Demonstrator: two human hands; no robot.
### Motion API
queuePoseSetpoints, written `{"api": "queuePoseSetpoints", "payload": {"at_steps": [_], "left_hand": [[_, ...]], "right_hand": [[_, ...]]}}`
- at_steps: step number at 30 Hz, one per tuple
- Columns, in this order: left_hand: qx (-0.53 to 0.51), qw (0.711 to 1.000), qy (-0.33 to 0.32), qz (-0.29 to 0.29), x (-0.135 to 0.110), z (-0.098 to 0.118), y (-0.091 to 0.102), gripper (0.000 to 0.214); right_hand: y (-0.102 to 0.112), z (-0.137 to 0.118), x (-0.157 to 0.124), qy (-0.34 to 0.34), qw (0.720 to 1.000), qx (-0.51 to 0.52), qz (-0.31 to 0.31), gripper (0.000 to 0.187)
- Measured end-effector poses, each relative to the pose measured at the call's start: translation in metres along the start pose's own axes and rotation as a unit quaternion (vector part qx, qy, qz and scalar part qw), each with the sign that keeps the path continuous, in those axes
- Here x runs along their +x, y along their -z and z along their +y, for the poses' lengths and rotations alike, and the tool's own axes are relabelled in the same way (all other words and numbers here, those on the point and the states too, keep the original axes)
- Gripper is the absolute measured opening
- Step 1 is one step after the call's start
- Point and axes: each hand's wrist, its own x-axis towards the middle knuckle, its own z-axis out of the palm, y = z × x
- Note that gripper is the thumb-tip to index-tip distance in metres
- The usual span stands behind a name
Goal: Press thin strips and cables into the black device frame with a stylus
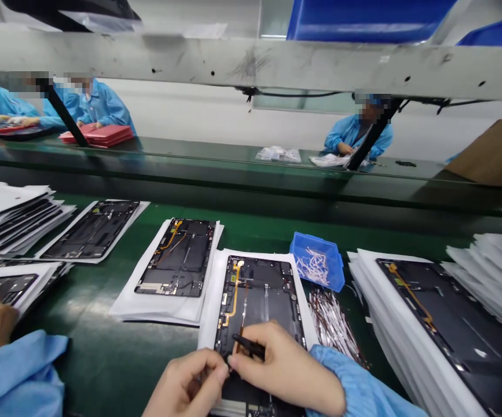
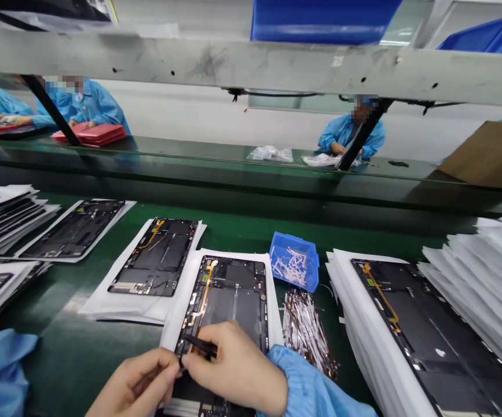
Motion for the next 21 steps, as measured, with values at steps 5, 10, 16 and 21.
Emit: {"api": "queuePoseSetpoints", "payload": {"at_steps": [5,10,16,21], "left_hand": [[0.009,0.997,-0.006,0.071,0.003,-0.020,0.018,0.030],[-0.011,0.999,0.007,0.047,0.009,-0.028,0.009,0.022],[-0.040,0.998,0.006,0.051,0.017,-0.021,-0.002,0.014],[-0.028,0.999,0.004,0.034,0.019,-0.025,-0.001,0.013]], "right_hand": [[-0.004,0.004,0.004,-0.009,0.996,-0.068,0.064,0.025],[-0.009,0.000,0.007,-0.025,0.995,-0.084,0.049,0.019],[-0.011,-0.002,0.016,-0.017,0.991,-0.126,0.036,0.019],[-0.011,-0.003,0.019,-0.035,0.986,-0.163,0.023,0.021]]}}
